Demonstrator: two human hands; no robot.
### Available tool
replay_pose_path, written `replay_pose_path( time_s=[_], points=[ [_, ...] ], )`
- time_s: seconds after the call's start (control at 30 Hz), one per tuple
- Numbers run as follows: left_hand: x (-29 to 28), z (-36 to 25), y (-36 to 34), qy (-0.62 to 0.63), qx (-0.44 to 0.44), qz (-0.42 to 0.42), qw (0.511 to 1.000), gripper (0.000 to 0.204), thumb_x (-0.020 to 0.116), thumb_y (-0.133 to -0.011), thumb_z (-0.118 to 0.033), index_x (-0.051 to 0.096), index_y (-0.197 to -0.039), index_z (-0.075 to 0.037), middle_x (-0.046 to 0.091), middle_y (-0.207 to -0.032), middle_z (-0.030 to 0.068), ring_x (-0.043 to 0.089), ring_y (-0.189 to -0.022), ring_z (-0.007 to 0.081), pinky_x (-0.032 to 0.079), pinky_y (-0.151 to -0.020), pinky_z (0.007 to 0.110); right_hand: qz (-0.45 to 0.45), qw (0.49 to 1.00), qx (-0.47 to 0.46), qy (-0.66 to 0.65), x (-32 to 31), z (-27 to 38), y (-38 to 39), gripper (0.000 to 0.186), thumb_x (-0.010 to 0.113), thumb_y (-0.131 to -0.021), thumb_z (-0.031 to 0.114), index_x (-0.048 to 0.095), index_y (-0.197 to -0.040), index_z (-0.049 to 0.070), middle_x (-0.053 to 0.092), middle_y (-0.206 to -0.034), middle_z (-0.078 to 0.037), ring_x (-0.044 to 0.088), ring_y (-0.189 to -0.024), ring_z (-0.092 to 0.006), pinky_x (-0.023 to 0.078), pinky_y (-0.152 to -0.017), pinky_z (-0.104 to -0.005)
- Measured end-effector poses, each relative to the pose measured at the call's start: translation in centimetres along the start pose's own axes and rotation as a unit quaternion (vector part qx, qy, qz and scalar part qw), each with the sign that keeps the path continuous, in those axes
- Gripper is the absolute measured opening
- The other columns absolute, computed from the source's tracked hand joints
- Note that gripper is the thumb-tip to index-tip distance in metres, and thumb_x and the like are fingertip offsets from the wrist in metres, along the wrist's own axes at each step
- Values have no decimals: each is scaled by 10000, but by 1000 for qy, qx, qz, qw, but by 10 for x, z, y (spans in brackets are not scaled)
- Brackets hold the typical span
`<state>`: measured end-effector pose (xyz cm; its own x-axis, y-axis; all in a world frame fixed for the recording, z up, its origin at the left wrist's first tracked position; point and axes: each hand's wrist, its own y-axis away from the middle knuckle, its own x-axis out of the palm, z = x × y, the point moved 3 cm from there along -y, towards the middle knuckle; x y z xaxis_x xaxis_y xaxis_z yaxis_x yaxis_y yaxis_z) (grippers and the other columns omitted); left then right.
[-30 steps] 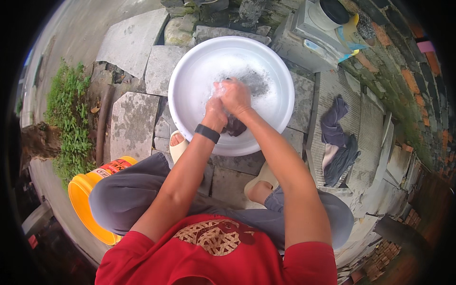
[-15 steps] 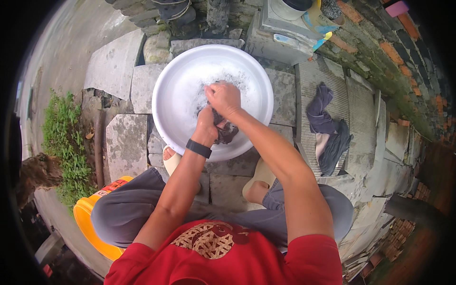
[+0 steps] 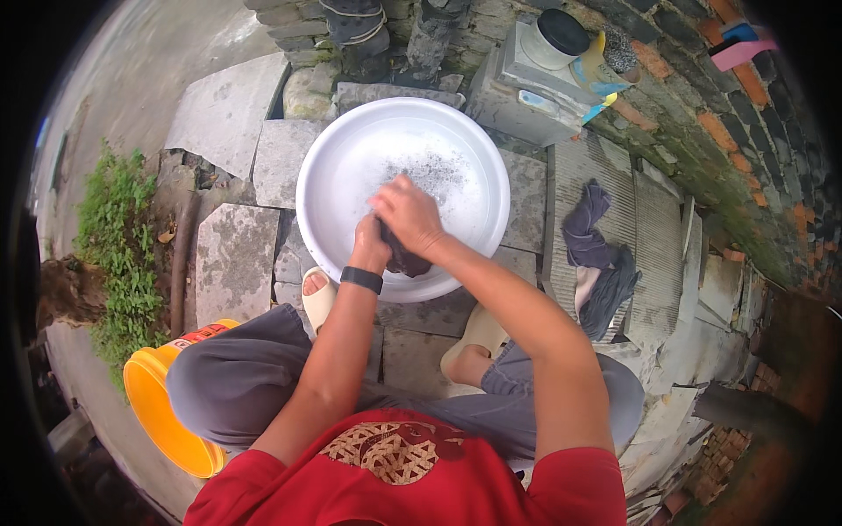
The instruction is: The person washes a dark garment by hand in a white basin filled with soapy water, repeatedly scrubbing, wringing, and rinsing it. They then transfer the garment to a yellow bucket and continue wringing it out before returning it to the basin for further washing.
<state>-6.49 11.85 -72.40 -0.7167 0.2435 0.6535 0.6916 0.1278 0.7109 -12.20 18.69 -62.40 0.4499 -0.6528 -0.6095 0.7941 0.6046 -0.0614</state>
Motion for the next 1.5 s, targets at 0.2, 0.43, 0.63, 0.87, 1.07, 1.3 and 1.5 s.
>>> replay_pose_path(
  time_s=[0.2,0.43,0.63,0.87,1.07,1.3,1.5],
  points=[
    [49,12,35,-39,93,-55,993,281,412,-941,-302,537,-1000,-58,571,-990,45,553,-905,183,470,-771,311,-13,995,-44,84,-5,-2,-13,310,564,-808,303,599,-605,71,601,-676,-126,582,-627,-332,472,-591,-427],
    [22,-2,17,100,106,267,953,299,353,-958,-313,507,-1013,-63,565,-973,71,552,-883,196,479,-749,345,-86,989,-105,52,-9,57,-2,291,602,-787,250,554,-571,61,559,-624,-132,533,-552,-344,426,-530,-429],
    [65,27,43,53,23,53,997,307,337,-959,-280,498,-1097,-59,555,-1106,77,541,-1008,217,489,-773,366,-106,985,24,136,-30,-4,-25,249,582,-769,268,608,-622,69,601,-682,-126,579,-631,-341,469,-604,-430],
    [1,5,-7,109,115,403,901,245,367,-952,-293,507,-937,-94,559,-993,65,537,-885,178,457,-768,344,-61,993,-95,42,5,49,10,196,603,-746,280,611,-676,97,612,-749,-111,598,-666,-312,486,-608,-413],
    [73,37,55,-67,-26,-40,997,264,435,-913,-376,551,-934,-139,596,-791,-18,563,-634,112,423,-491,267,-193,972,133,29,-44,-54,-7,368,628,-799,276,497,-613,-12,509,-594,-171,483,-525,-297,402,-529,-372],
    [61,-15,38,-7,40,-63,997,361,475,-862,-474,529,-826,-120,585,-740,35,541,-655,158,400,-523,294,-119,991,12,-52,-21,19,8,220,621,-782,262,613,-711,54,556,-757,-125,562,-714,-307,451,-641,-383],
    [48,7,41,-62,72,-28,995,264,483,-911,-303,559,-907,-49,590,-844,58,572,-776,167,476,-698,314,-113,993,-35,26,-11,14,7,245,624,-756,239,585,-590,63,566,-636,-119,560,-577,-313,454,-523,-404]
  ],
)
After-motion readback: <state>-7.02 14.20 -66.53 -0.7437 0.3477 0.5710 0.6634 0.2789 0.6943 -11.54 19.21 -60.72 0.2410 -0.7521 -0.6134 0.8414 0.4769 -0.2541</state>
